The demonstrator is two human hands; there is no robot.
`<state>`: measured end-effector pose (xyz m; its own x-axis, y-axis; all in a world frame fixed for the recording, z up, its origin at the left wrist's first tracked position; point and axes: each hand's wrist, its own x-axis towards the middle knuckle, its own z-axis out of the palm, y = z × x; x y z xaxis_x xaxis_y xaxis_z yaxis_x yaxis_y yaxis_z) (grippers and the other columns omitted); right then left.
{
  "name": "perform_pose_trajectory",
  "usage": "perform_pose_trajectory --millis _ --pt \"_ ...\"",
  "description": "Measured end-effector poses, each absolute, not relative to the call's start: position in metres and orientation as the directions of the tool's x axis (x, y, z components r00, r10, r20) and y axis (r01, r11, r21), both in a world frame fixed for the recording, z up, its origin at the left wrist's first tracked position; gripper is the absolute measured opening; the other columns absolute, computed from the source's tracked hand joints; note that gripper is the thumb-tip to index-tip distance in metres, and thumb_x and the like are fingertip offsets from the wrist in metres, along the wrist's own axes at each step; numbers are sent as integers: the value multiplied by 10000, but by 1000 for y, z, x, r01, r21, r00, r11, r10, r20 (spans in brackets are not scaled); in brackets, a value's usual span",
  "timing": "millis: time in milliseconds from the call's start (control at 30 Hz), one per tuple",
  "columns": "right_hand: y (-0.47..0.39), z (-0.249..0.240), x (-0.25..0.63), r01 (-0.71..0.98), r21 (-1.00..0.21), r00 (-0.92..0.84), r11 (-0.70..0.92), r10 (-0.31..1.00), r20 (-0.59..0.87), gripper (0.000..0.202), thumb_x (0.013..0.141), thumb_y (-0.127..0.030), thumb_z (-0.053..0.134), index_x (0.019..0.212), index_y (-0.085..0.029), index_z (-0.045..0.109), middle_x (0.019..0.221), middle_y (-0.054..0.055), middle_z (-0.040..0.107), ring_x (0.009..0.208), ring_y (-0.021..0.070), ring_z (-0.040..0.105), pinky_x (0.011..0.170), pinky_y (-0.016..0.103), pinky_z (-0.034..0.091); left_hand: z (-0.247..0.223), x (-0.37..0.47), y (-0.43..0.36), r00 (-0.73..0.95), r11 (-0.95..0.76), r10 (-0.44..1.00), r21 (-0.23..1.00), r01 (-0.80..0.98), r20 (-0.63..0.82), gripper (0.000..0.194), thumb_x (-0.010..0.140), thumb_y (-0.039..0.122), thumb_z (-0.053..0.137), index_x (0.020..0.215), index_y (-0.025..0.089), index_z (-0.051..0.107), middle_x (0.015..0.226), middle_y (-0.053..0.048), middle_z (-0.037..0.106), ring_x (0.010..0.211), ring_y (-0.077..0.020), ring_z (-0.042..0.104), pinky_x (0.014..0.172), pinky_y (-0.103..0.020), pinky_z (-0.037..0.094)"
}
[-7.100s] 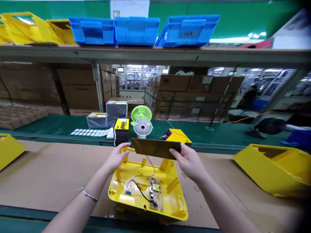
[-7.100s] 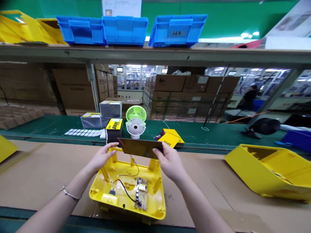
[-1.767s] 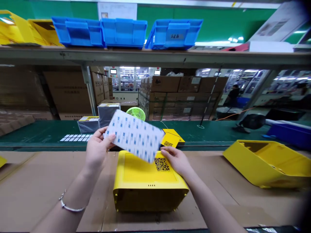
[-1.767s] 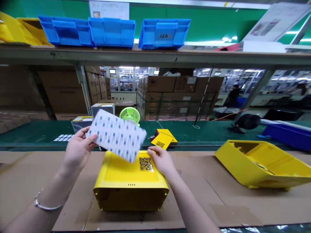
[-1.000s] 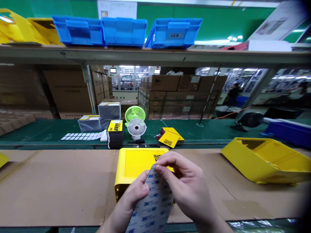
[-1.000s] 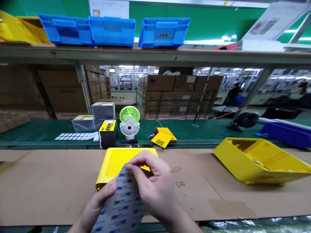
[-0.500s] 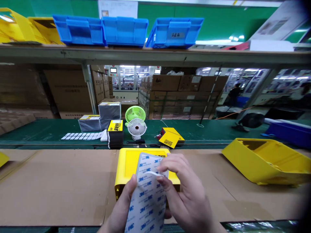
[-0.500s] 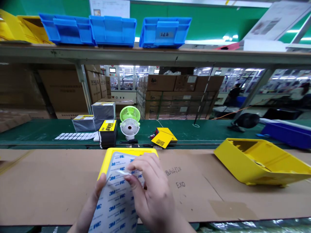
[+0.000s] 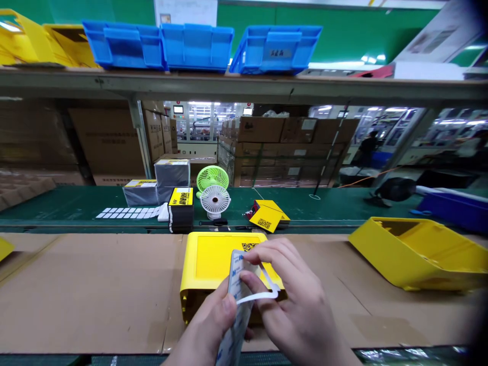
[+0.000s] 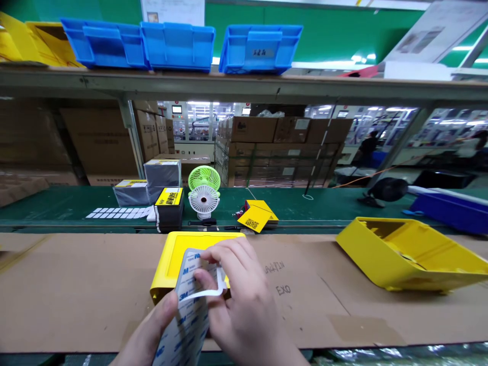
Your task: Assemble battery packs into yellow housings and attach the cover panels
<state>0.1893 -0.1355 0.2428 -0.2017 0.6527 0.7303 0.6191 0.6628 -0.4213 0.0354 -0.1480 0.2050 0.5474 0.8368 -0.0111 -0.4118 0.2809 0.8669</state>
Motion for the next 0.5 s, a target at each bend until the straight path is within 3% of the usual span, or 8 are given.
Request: perform_pose_trajectory --millis 167,367,433,500 --pt "-135 240 189 596 -462 -214 657 685 697 67 805 -149 520 782 -205 489 787 37 515 770 179 486 634 306 435 207 34 -148 566 315 822 882 -351 -68 519 785 555 492 1185 235 575 1208 -103 558 1035 -276 515 881 -387 387" --pt "-142 228 203 567 -306 -268 765 523 809 159 758 -68 486 829 -209 504 878 66 539 854 214 522 750 379 457 206 34 -126 639 512 769 599 -616 0 793 737 727 323 1219 133 530 1176 -167 583 1133 -337 491 938 -458 377" --pt "-145 216 217 493 -357 -309 793 543 781 158 773 -83 480 847 -220 503 861 59 565 863 220 547 784 394 472 210 26 -114 556 446 829 528 -723 60 855 726 752 275 1274 125 470 1212 -173 566 1172 -346 464 957 -473 368" --pt "-147 200 239 451 -482 -235 751 621 747 127 812 -128 472 879 -230 506 828 49 576 858 219 573 784 376 495 214 16 -102 433 329 893 480 -813 122 835 733 740 287 1327 164 399 1264 -158 538 1214 -341 431 976 -485 354"
